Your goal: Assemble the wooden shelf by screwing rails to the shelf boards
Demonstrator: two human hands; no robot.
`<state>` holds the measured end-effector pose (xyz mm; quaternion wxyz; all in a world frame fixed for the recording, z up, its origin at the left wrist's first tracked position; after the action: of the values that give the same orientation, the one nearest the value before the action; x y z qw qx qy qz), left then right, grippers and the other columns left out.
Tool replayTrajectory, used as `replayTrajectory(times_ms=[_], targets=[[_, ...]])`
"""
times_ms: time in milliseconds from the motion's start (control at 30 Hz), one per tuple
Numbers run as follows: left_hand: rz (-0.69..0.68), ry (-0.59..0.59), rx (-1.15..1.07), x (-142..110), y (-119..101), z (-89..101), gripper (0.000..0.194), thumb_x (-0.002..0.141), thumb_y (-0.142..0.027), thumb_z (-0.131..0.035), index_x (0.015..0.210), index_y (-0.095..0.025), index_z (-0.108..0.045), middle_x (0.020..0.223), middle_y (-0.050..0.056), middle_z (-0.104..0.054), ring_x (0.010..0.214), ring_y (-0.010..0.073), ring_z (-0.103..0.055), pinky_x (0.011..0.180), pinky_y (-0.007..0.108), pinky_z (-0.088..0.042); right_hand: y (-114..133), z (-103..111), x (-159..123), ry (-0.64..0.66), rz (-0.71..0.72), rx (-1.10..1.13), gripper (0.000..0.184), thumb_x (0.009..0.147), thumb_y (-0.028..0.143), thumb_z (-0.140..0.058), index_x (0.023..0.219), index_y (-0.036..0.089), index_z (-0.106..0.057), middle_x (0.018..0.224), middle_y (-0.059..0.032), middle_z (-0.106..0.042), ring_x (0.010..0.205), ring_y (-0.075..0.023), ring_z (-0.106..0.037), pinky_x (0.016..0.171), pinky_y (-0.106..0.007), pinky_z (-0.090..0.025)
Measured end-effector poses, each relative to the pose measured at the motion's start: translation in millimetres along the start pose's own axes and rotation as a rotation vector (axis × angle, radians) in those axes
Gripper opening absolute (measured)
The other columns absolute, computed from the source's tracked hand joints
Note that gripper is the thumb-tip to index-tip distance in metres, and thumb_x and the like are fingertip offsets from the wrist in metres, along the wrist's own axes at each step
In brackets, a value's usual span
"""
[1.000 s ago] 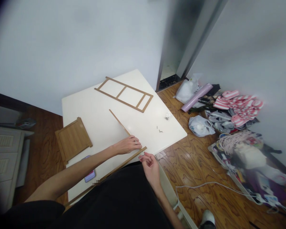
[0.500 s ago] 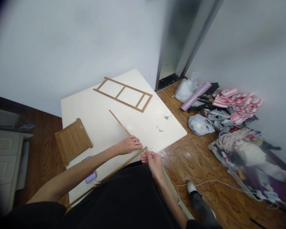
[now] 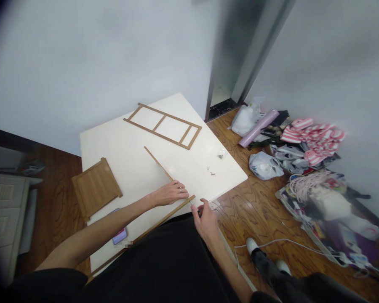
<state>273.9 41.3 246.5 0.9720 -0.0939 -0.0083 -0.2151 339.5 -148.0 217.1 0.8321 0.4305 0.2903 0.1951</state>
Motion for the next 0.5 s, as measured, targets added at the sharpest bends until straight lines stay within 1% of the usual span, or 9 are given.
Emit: replayTrajectory(times_ms=[67,133,167,233,267,333,400,467,500], targets=[[-0.005,-0.001,-0.006,0.2,-0.1,-0.7,0.027,0.093,-0.008,-0.052,0.116,-0.022,-0.056,0.108,0.002,-0.068,0.106,0.0182,-0.056,0.09,0.034,-0.033,5.7,2.1,-1.1,-0.035,0.274,-0.268,0.044,0.089,0.057,-0.057,0.113,0.021,-0.063,0.096,-0.0114,-0.072,0.085,-0.025,-0.067,0.076,-0.035,-0.052],[-0.006,-0.001,-0.014,0.1,-0.1,-1.7,0.027,0.094,-0.009,-0.052,0.116,-0.022,-0.056,0.108,0.002,-0.068,0.106,0.0179,-0.056,0.089,0.034,-0.033,8.2,-1.7,2.0,-0.018,0.44,-0.442,0.035,0.098,0.049,-0.045,0.1,0.021,-0.066,0.09,-0.0114,-0.071,0.085,-0.0236,-0.066,0.075,-0.033,-0.049],[-0.007,0.0,-0.018,-0.1,-0.2,-2.1,0.027,0.094,-0.009,-0.052,0.117,-0.022,-0.056,0.108,0.002,-0.068,0.106,0.0178,-0.056,0.089,0.033,-0.033,8.8,-4.0,4.9,-0.015,0.487,-0.498,0.037,0.102,0.045,-0.039,0.092,0.021,-0.066,0.084,-0.0104,-0.07,0.08,-0.0219,-0.066,0.072,-0.031,-0.048],[-0.004,0.002,-0.026,-0.4,-0.1,-2.6,0.028,0.094,-0.009,-0.052,0.118,-0.023,-0.056,0.108,0.002,-0.068,0.107,0.0176,-0.056,0.09,0.033,-0.032,9.6,-6.9,10.6,-0.029,0.545,-0.553,0.044,0.105,0.038,-0.031,0.081,0.021,-0.063,0.074,-0.0079,-0.066,0.069,-0.0187,-0.063,0.064,-0.029,-0.045],[-0.003,0.002,-0.032,-0.6,-0.2,-2.7,0.028,0.094,-0.009,-0.052,0.119,-0.023,-0.056,0.108,0.002,-0.068,0.107,0.0176,-0.056,0.091,0.033,-0.032,9.8,-7.4,12.5,-0.04,0.562,-0.55,0.045,0.105,0.036,-0.029,0.079,0.021,-0.062,0.072,-0.0069,-0.066,0.066,-0.0177,-0.062,0.062,-0.028,-0.044],[0.003,0.001,-0.05,-0.8,0.0,-2.3,0.027,0.096,-0.01,-0.049,0.119,-0.022,-0.056,0.109,0.003,-0.068,0.108,0.0177,-0.055,0.092,0.034,-0.032,9.6,-6.8,13.1,-0.047,0.589,-0.497,0.041,0.105,0.035,-0.031,0.083,0.02,-0.062,0.073,-0.006,-0.067,0.066,-0.0168,-0.062,0.063,-0.028,-0.045],[0.009,0.001,-0.066,-0.5,0.1,-1.7,0.025,0.098,-0.011,-0.046,0.118,-0.022,-0.056,0.109,0.002,-0.068,0.108,0.0177,-0.055,0.092,0.034,-0.032,8.6,-5.3,10.0,-0.031,0.603,-0.42,0.034,0.104,0.037,-0.037,0.093,0.019,-0.064,0.079,-0.0068,-0.069,0.072,-0.0173,-0.065,0.069,-0.029,-0.048],[0.011,0.01,-0.07,0.1,0.0,-1.3,0.026,0.097,-0.011,-0.046,0.118,-0.023,-0.056,0.109,0.003,-0.068,0.108,0.0176,-0.055,0.092,0.033,-0.032,7.0,-5.3,5.9,0.0,0.587,-0.351,0.032,0.102,0.04,-0.041,0.099,0.019,-0.065,0.085,-0.0089,-0.071,0.078,-0.019,-0.066,0.074,-0.031,-0.05],[0.009,0.017,-0.068,0.3,-0.1,-1.1,0.026,0.097,-0.01,-0.047,0.118,-0.023,-0.056,0.109,0.003,-0.068,0.108,0.0176,-0.055,0.091,0.033,-0.032,6.2,-6.0,4.3,0.016,0.559,-0.316,0.033,0.101,0.042,-0.041,0.097,0.019,-0.065,0.085,-0.0096,-0.071,0.078,-0.0197,-0.066,0.075,-0.032,-0.05]])
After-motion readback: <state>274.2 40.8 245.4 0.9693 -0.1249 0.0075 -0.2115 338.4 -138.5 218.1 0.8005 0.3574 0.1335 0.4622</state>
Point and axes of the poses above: each hand's wrist, its own x-axis towards the middle knuckle, its own z-axis out of the back of the hand, y = z × x, the point moved 4 cm from there along x, towards the middle knuckle
